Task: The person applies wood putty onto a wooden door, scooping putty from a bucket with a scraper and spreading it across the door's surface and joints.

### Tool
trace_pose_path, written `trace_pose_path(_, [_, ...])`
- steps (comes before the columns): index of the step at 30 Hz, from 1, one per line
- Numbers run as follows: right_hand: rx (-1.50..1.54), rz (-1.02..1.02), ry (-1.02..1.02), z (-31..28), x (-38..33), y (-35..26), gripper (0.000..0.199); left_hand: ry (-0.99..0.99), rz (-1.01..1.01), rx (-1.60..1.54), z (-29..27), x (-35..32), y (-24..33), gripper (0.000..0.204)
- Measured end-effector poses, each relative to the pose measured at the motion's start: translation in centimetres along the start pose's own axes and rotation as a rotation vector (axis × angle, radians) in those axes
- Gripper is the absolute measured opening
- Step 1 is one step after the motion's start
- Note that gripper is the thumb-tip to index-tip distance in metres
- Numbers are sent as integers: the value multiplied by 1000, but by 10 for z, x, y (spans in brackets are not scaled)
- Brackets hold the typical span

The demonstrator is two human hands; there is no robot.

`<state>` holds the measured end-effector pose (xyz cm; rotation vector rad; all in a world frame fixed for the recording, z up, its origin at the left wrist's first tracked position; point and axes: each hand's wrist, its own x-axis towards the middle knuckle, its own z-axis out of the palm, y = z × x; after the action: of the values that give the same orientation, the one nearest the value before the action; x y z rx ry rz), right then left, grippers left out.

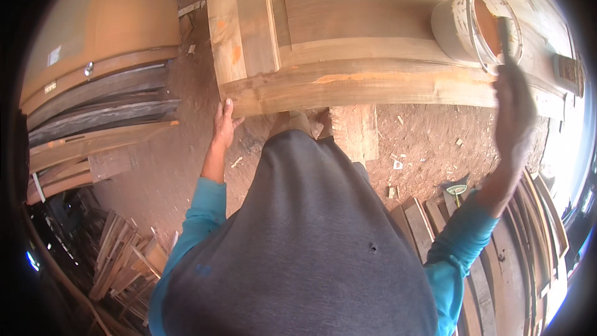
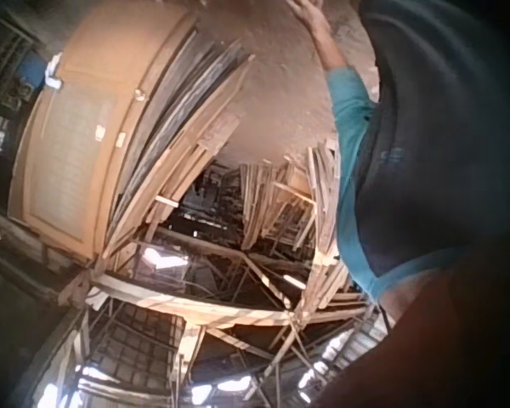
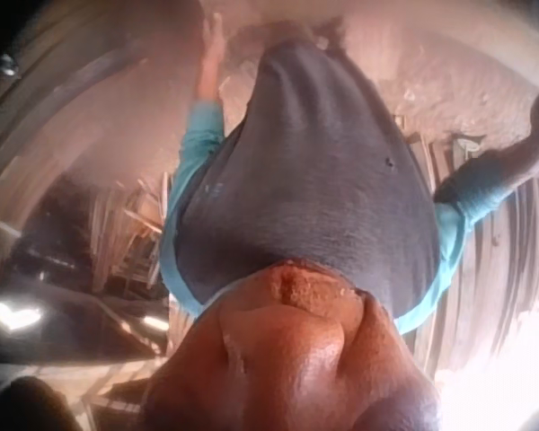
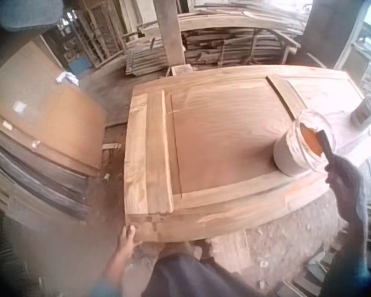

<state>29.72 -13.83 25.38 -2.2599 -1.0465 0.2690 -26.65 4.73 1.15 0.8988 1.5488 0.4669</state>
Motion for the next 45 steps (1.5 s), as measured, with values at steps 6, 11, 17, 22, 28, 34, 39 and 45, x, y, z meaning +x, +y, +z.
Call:
trace_pose_path(6, [238, -282, -707, 184, -93, -72, 40, -68, -38, 17, 4, -2, 8, 79])
trace_pose_path(11, [182, -556, -726, 282, -129, -102, 33, -20, -49, -127, -5, -20, -3, 87])
trace_pose_path(17, [-110, -775, -679, 308, -129, -115, 36, 112, -144, -126, -43, -53, -71, 84])
trace_pose_path(22, [-177, -869, -780, 347, -120, -178, 45, 86, -191, -81, -67, -48, -120, 73])
trace_pose_path(28, [-241, -876, -780, 346, -132, -175, 39, 61, -270, -25, -103, -42, -147, 77])
trace_pose_path(34, [-266, -835, -776, 331, -141, -162, 43, -69, -31, -242, -72, -45, -82, 84])
trace_pose_path(39, [-206, -857, -740, 358, -143, -183, 40, -81, -140, -240, -75, -46, -87, 91])
trace_pose_path(45, [-198, -829, -762, 340, -131, -165, 44, 137, -331, -134, -112, -80, -145, 94])
